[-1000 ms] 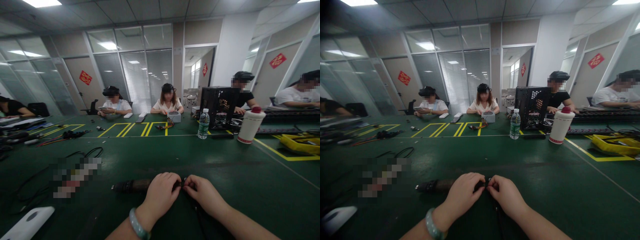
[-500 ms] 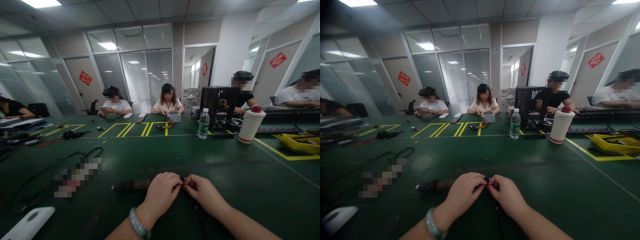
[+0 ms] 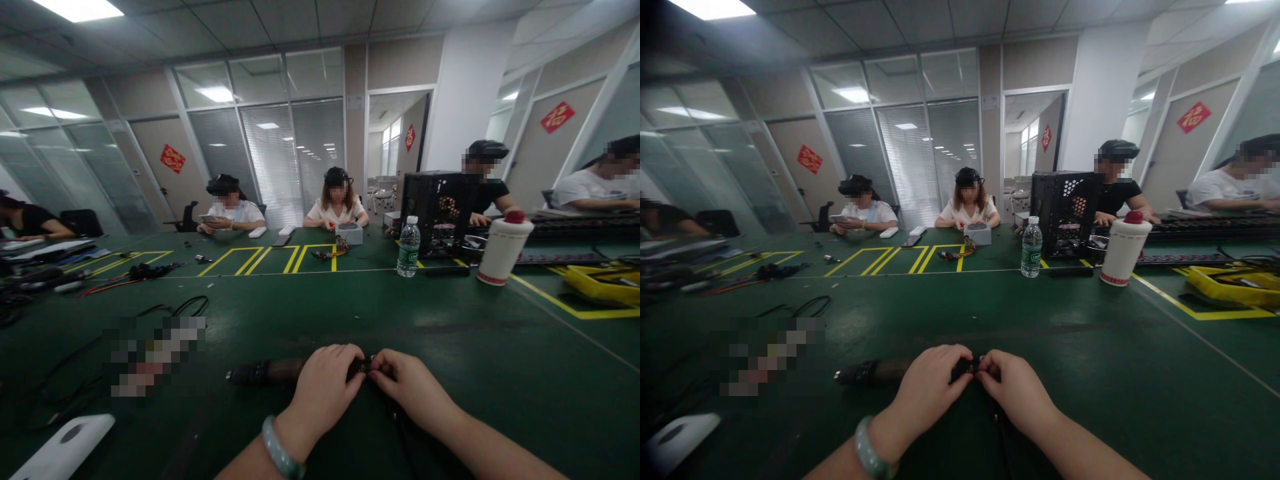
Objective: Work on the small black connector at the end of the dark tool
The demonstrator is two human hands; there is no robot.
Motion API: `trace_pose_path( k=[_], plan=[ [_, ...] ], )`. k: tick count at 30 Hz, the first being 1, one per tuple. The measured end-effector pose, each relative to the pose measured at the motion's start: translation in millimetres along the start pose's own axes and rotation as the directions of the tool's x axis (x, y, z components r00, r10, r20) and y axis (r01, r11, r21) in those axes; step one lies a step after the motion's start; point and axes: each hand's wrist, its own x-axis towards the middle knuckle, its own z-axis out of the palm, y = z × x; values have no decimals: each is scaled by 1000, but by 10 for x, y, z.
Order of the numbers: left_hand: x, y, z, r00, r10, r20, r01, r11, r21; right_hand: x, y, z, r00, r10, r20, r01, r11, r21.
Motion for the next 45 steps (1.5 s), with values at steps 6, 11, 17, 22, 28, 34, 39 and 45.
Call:
trace_pose_path(
  k=[6, 11, 17, 22, 28, 34, 39, 45],
  plan=[
    [9, 7, -8, 998, 58, 9, -57, 998, -7, -3, 15, 2, 1000, -2, -5, 2, 1000, -12],
    [3, -2, 6, 1000, 22, -9, -22, 1000, 5, -13, -9, 2, 1000, 5, -3, -5, 1000, -11],
    [2, -23, 27, 999, 37, 8, -37, 999, 1, -18, -48, -12, 1000, 5, -19, -5, 1000, 5],
    [9, -31, 32, 999, 45, 6, -45, 999, -8, -27, -69, 20, 998, 23, -64, -24, 1000, -15],
    [15, -37, 43, 999, 42, 7, -42, 999, 4, -24, -134, 132, 985, 109, -131, -116, 992, -47],
    [1, -43, 36, 998, 56, 22, -56, 998, 21, -19, -208, 172, 975, 114, -192, -139, 983, -122],
    [-5, -39, 26, 998, 64, 29, -65, 997, 44, 5, -226, 188, 966, 165, -199, -184, 979, -85],
    [-5, -38, 24, 998, 59, 19, -59, 998, 24, -15, -289, 240, 957, 223, -186, -234, 972, -36]
  ],
)
